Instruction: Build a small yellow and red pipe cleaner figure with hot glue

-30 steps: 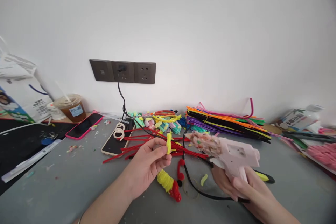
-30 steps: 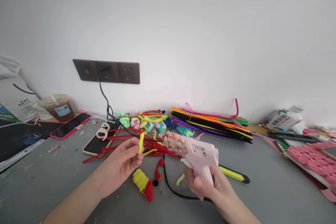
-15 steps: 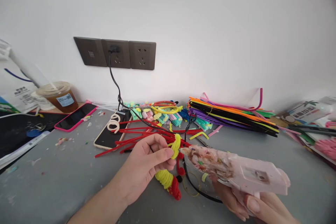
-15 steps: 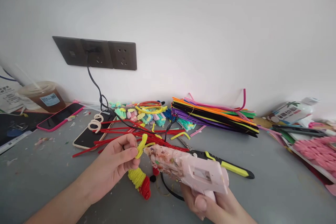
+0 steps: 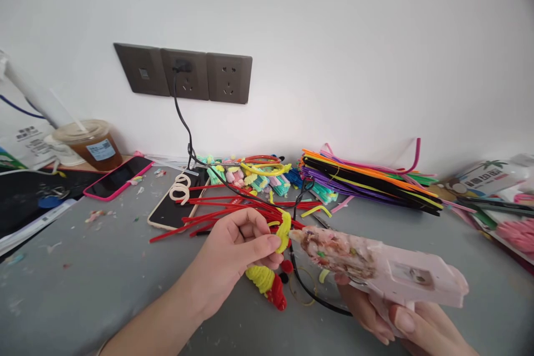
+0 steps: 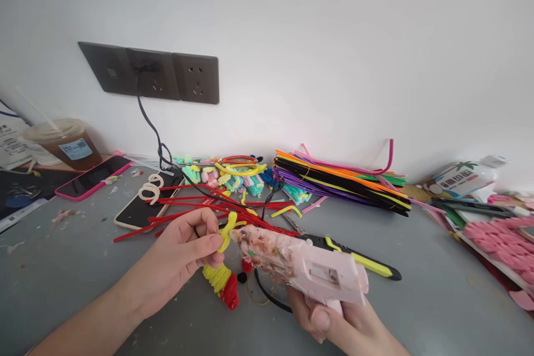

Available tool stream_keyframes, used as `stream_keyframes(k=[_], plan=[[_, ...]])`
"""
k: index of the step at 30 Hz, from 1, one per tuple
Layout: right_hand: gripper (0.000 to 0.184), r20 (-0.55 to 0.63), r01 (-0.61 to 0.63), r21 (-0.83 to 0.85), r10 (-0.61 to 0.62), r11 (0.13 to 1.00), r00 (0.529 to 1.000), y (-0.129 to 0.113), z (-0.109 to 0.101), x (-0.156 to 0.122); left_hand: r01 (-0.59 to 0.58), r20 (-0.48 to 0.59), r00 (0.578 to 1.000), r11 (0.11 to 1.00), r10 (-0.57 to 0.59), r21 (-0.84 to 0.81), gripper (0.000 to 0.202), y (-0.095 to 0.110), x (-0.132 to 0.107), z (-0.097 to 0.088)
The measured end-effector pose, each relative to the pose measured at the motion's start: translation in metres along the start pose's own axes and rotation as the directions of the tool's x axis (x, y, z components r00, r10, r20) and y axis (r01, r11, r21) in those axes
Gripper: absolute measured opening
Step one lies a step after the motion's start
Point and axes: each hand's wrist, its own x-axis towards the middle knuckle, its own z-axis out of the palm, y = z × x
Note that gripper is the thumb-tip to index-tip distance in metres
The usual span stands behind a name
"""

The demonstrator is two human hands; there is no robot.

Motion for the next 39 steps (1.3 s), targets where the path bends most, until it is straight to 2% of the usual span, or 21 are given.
stream_keyframes(k=[9,17,27,39], plan=[[0.057,0.006,-0.068,0.030,0.068,0.997,0.998,0.000,-0.003,-0.004,-0.022,-0.015,1.000,0.999,0.023,0.025,0.033,0.001,0.000,0.000],[0.060,0.003,-0.092,0.009,0.092,0.996,0.996,0.003,-0.006,-0.006,-0.074,0.017,0.997,0.996,0.073,0.051,0.027,0.000,-0.004,0.000],[0.061,0.025,-0.065,-0.010,0.065,0.998,0.998,0.007,-0.009,-0.006,-0.101,0.024,0.995,0.994,0.100,0.052,0.025,0.000,-0.003,-0.001],[0.053,-0.010,-0.005,-0.008,0.005,1.000,1.000,-0.003,0.000,0.002,-0.136,0.014,0.991,0.989,0.135,0.051,0.025,0.001,-0.003,0.000]])
